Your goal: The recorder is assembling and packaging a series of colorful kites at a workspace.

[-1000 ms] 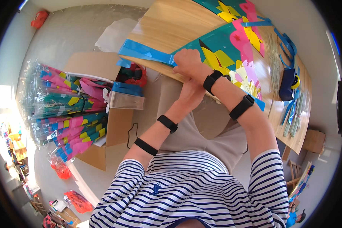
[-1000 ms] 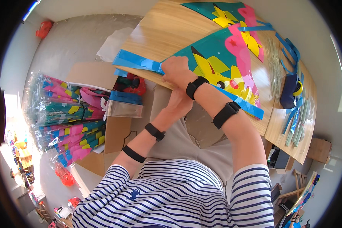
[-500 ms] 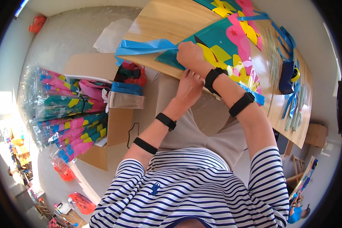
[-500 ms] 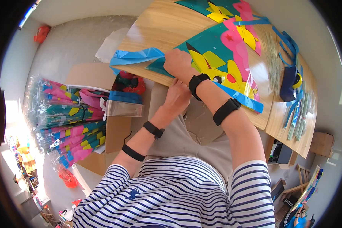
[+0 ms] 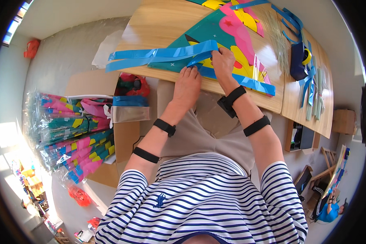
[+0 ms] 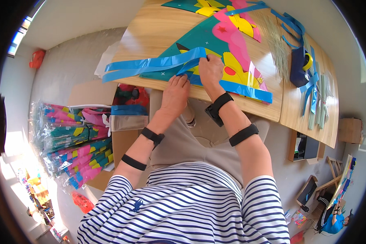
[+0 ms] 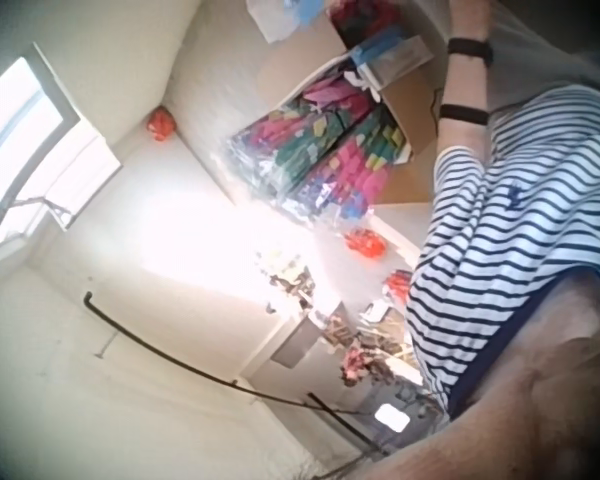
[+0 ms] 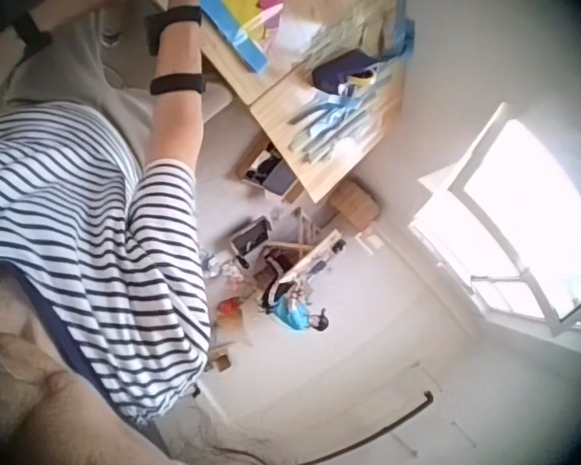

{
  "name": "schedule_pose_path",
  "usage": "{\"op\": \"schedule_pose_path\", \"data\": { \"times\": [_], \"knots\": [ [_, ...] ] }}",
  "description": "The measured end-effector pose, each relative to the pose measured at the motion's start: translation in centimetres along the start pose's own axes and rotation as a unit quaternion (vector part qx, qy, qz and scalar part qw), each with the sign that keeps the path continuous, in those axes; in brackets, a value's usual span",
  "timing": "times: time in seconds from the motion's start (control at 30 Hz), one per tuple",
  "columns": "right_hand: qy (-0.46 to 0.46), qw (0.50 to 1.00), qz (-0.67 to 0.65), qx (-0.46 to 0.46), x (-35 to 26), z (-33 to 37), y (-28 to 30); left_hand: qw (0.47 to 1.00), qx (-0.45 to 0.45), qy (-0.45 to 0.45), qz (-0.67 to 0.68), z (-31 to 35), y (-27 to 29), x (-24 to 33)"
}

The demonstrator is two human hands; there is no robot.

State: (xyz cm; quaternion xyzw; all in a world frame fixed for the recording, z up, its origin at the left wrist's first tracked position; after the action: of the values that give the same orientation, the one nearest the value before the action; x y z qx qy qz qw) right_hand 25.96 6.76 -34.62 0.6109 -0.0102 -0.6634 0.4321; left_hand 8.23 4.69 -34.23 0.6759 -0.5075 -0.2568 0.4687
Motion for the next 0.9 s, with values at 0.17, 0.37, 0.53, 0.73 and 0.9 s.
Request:
{"op": "schedule_pose_path", "data": {
  "times": [0.17,0.37,0.53,0.73,0.9],
  "knots": [
    [0.05,0.994,0.05,0.084,1.2,1.7,3.1,0.999,-0.005,-0.007,-0.054,0.0,0.3,0.3],
    [0.07,0.988,0.106,0.089,2.6,3.6,3.5,0.995,-0.025,0.024,-0.092,-0.2,-0.3,1.0],
    [0.084,0.975,0.178,0.101,3.5,4.5,3.6,0.996,-0.035,0.035,-0.079,-0.1,-0.6,1.0],
    [0.095,0.961,0.243,0.094,4.1,4.6,3.2,0.996,-0.042,0.039,-0.07,0.0,-0.7,1.1],
    [0.089,0.957,0.264,0.086,4.3,4.6,2.8,0.995,-0.052,0.051,-0.061,0.2,-0.9,0.9]
  ]
}}
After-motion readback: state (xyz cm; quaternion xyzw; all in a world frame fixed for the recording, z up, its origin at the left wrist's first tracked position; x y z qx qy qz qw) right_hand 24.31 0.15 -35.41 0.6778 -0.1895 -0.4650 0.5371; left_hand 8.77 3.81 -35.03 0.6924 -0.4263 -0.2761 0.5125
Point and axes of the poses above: each hand's wrist, its own z-axis away from the middle knuckle, its own y-axis out of the back of the hand, x = y × z, the point moved 7 cm from there along -z, towards the middle knuckle, and after that the axes turned 13 degrees about -y, right-handed, at the moved point
